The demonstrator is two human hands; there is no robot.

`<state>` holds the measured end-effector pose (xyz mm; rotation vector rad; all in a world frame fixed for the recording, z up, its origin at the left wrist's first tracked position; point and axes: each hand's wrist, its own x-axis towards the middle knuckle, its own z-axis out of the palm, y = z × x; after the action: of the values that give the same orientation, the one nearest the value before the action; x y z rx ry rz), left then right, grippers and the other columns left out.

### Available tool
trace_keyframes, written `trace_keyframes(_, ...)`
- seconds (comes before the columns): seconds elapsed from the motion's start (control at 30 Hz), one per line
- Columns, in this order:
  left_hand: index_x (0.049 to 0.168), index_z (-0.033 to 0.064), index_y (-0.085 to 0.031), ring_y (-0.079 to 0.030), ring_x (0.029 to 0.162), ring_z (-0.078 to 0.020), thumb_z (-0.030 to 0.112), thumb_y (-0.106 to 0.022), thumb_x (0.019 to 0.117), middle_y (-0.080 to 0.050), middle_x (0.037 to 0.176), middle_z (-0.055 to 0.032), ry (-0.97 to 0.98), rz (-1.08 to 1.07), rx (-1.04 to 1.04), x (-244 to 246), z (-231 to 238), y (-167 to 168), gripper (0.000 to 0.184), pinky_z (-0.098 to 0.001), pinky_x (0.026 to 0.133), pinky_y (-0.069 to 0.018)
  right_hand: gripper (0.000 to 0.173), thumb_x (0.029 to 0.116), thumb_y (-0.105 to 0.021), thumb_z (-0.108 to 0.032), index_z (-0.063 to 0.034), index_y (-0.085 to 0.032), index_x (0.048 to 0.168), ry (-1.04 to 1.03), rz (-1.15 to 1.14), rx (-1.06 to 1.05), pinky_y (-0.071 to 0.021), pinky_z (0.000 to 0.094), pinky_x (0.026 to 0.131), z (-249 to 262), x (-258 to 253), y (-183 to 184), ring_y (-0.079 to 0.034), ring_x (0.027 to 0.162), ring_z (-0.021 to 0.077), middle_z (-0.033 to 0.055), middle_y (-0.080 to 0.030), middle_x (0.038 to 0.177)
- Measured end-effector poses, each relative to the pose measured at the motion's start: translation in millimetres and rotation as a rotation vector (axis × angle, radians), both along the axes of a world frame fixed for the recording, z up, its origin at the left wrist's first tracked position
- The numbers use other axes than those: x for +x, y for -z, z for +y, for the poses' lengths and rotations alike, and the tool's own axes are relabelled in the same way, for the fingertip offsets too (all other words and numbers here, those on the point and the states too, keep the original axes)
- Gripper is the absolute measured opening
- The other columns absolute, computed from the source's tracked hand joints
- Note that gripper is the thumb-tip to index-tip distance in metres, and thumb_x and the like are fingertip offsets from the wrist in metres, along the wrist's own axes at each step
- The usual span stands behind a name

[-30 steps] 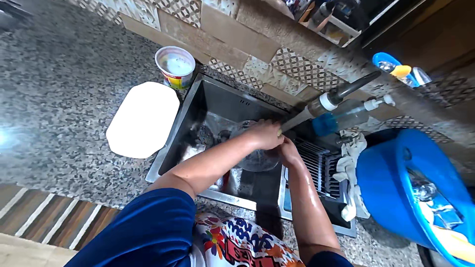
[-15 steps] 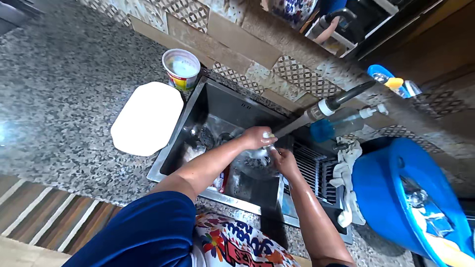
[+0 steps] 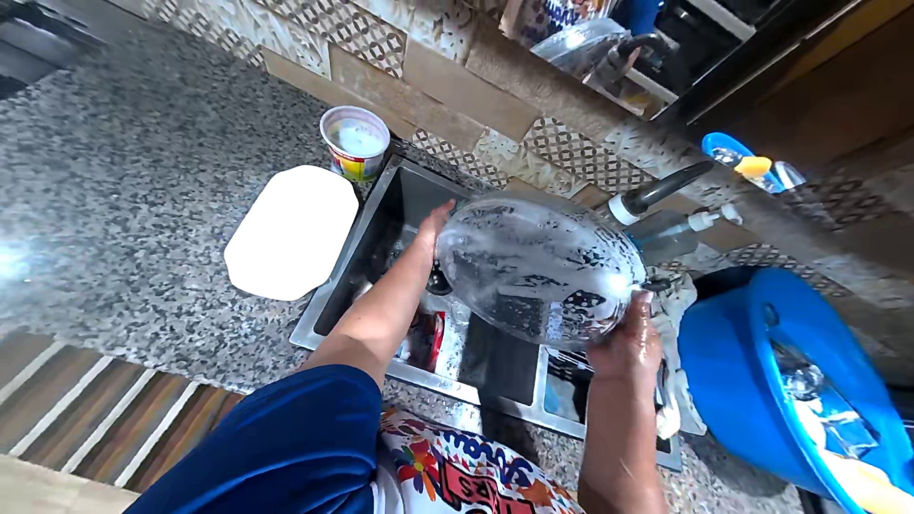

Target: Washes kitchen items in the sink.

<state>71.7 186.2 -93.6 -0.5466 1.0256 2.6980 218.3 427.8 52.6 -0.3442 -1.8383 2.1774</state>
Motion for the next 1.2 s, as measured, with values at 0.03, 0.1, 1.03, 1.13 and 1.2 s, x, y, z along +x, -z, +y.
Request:
trace_keyframes(0.03, 0.127, 0.0126, -0.059, -0.067, 0.089, -0.0164, 0.043, -0.041, 0.1088, -0.069, 0.102, -0.006, -0.02, -0.024, 0.025, 9.0, 3.8, -0.4, 0.04, -0.0367, 0.077, -0.0577, 0.043, 0.1138, -0.024, -0.033, -0.013, -0.059, 0.1, 0.007, 0.009, -0.025, -0.0534, 0.0204, 0.05, -5.4, 0.6, 0.2, -0.06, 0.054, 0.0031, -0.0056, -0.063, 0.067)
trace_keyframes(0.1, 0.127, 0.0127, -0.054, -0.063, 0.082, -0.0167, 0.039, -0.032, 0.1117, -0.063, 0.099, -0.0058, -0.067, -0.123, 0.058, 31.8, 20.0, -3.6, 0.038, -0.0348, 0.07, -0.0555, 0.042, 0.1138, -0.024, -0.035, -0.0146, -0.057, 0.098, 0.046, 0.025, -0.057, -0.0514, 0.0195, 0.048, -16.2, -2.0, -1.0, -0.057, 0.05, 0.0024, -0.007, -0.06, 0.064)
trace_keyframes(1.03, 0.149, -0.004, -0.037, -0.061, 0.124, -0.0315, 0.002, -0.076, 0.0857, -0.055, 0.142, -0.0262, 0.061, 0.472, -0.833, 63.5, 52.4, -47.7, 0.075, -0.0458, 0.104, -0.0525, 0.028, 0.1082, -0.047, -0.033, -0.0059, -0.057, 0.11, -0.13, -0.438, 0.179, -0.0543, 0.0292, 0.06, -31.6, -103.7, 73.0, -0.059, 0.063, 0.0104, 0.0009, -0.058, 0.078)
trace_keyframes(1.13, 0.138, -0.004, -0.048, -0.065, 0.112, -0.0323, 0.013, -0.075, 0.0892, -0.059, 0.131, -0.0266, -0.083, 0.364, -0.999, 25.5, 6.3, -68.6, 0.059, -0.0477, 0.096, -0.0551, 0.03, 0.1079, -0.047, -0.032, -0.0053, -0.057, 0.118, -0.175, -0.438, 0.12, -0.0535, 0.0302, 0.062, -32.4, -119.1, 81.9, -0.06, 0.07, 0.0111, 0.0028, -0.063, 0.084)
trace_keyframes(1.2, 0.135, -0.0044, -0.051, -0.063, 0.115, -0.0331, 0.018, -0.073, 0.0921, -0.058, 0.132, -0.0267, -0.162, 0.338, -1.109, -3.5, -31.1, -82.4, 0.054, -0.0482, 0.099, -0.0533, 0.03, 0.108, -0.047, -0.034, -0.0072, -0.058, 0.117, -0.25, -0.44, 0.106, -0.0538, 0.0275, 0.06, -31.5, -127.0, 85.5, -0.063, 0.067, 0.0101, 0.0017, -0.066, 0.081)
